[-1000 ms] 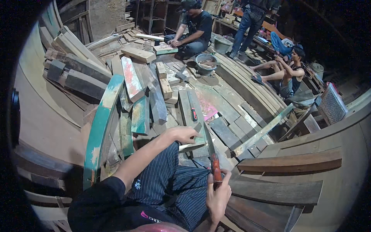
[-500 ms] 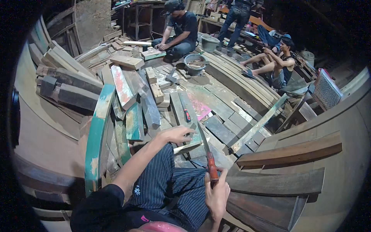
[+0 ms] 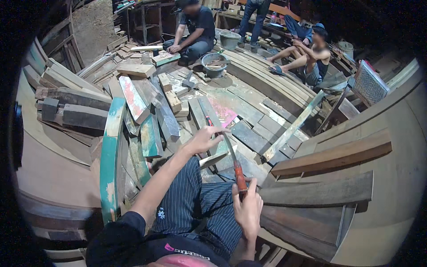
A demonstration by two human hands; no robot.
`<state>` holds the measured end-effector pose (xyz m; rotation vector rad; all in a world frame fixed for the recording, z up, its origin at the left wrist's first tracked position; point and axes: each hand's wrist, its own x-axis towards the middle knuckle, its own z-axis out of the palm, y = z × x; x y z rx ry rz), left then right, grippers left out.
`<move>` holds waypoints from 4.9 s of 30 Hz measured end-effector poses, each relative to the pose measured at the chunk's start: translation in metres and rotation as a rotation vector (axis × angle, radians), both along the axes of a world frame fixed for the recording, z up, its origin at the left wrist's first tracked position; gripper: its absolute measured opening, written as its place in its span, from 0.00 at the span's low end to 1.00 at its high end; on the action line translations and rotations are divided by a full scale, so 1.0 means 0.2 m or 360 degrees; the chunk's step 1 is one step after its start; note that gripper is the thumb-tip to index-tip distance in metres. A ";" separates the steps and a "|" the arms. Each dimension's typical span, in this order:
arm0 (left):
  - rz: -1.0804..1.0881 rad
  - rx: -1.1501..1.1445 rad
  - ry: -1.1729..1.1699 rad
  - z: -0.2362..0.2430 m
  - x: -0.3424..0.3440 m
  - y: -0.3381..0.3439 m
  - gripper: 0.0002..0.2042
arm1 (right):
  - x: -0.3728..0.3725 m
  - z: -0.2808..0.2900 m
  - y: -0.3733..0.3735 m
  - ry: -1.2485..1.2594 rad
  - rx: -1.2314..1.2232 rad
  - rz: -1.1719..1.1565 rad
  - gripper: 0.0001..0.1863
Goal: Using a hand saw to cut a small wooden board in a woodworking shop.
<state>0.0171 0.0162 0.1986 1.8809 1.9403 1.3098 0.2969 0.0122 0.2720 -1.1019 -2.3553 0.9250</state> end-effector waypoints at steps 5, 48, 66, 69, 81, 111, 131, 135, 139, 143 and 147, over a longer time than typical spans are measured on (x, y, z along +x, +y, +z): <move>0.0073 0.0220 0.0103 0.08 0.08 -0.06 0.14 | 0.00 -0.03 -0.01 0.0033 0.0023 0.0007 0.18; 0.0194 0.0069 -0.0060 0.04 0.05 -0.09 0.14 | 0.00 -0.03 0.00 0.0282 -0.0104 0.0043 0.17; 0.0176 0.0086 -0.0269 0.05 0.04 -0.08 0.11 | 0.00 -0.01 0.02 0.0162 -0.0122 0.0013 0.16; 0.0178 0.0019 -0.0287 0.05 0.03 -0.07 0.11 | -0.01 -0.01 0.06 0.0146 -0.0092 0.0056 0.21; 0.0211 -0.0054 -0.0467 0.04 0.01 -0.05 0.13 | 0.00 0.01 0.16 0.0102 -0.0215 0.0108 0.16; 0.0104 -0.0316 -0.0566 0.02 -0.01 -0.03 0.14 | -0.01 0.12 0.37 0.0312 0.0063 0.0216 0.16; 0.0147 -0.0416 -0.0667 -0.01 -0.02 -0.02 0.12 | -0.25 0.24 0.57 0.0774 -0.0550 0.0501 0.21; 0.0143 -0.0443 -0.0702 -0.01 -0.03 -0.02 0.13 | -0.21 0.28 0.56 0.0640 -0.0526 0.0512 0.19; 0.0114 -0.0487 -0.0698 -0.02 -0.03 -0.02 0.13 | -0.17 0.34 0.57 0.0538 -0.0634 0.0651 0.20; 0.0080 -0.0430 -0.0802 -0.04 -0.04 -0.01 0.13 | -0.17 0.39 0.58 0.0570 -0.0637 0.0735 0.20; 0.0041 -0.0444 -0.0805 -0.05 -0.06 0.00 0.13 | -0.19 0.39 0.59 0.0470 -0.0642 0.0792 0.24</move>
